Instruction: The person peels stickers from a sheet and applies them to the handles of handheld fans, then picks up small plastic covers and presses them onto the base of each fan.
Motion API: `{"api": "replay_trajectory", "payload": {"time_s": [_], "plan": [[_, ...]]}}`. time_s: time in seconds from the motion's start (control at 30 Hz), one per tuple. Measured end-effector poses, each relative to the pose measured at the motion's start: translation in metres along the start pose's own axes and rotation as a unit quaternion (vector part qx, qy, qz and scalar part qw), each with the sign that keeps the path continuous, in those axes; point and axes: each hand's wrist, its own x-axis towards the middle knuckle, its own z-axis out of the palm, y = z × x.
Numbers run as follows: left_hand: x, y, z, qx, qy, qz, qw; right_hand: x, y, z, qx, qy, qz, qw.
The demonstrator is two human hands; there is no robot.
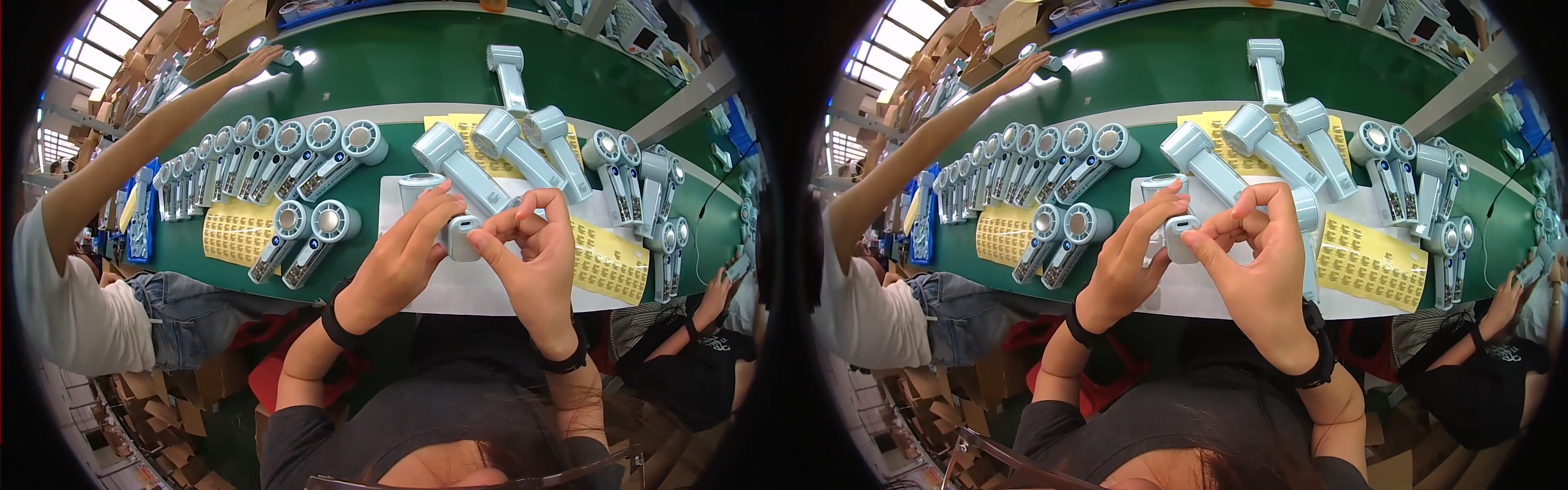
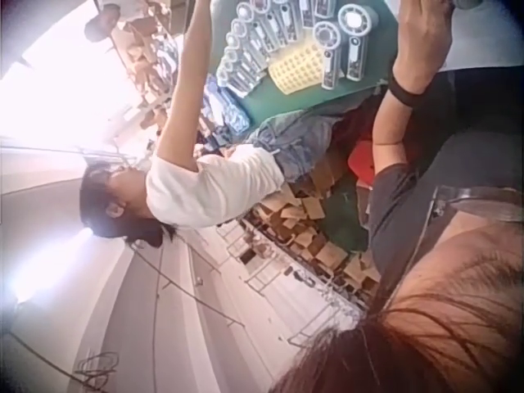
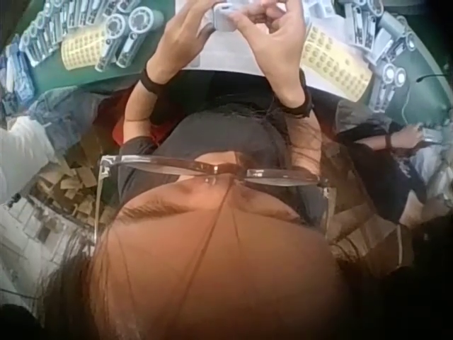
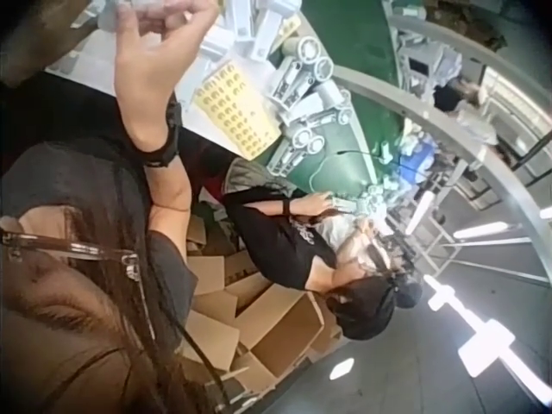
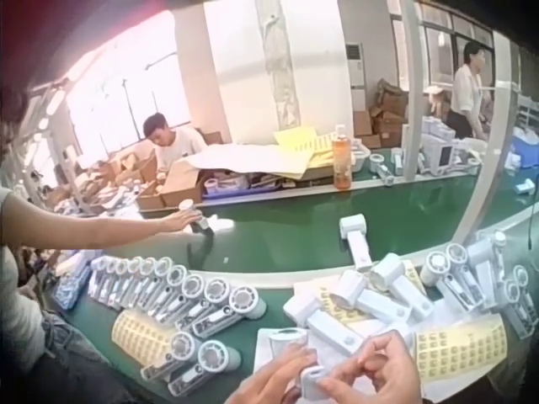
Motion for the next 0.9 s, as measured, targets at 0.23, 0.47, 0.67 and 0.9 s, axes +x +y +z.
{"api": "replay_trajectory", "payload": {"time_s": [0.23, 0.47, 0.67, 0.9], "plan": [[0.000, 0.001, 0.001, -0.005, 0.002, -0.002, 1.000, -0.002, 0.000, 0.002, -0.022, 0.016, -0.019, 0.999], [0.000, 0.003, 0.003, 0.006, 0.013, 0.005, 1.000, -0.002, -0.001, 0.003, -0.057, 0.031, -0.035, 0.997], [0.031, 0.005, -0.016, 0.040, 0.010, 0.057, 0.997, 0.010, -0.009, -0.005, -0.267, 0.080, -0.118, 0.953], [0.128, -0.069, -0.008, 0.218, -0.074, 0.219, 0.948, 0.011, 0.053, -0.002, -0.376, 0.031, -0.111, 0.919]]}}
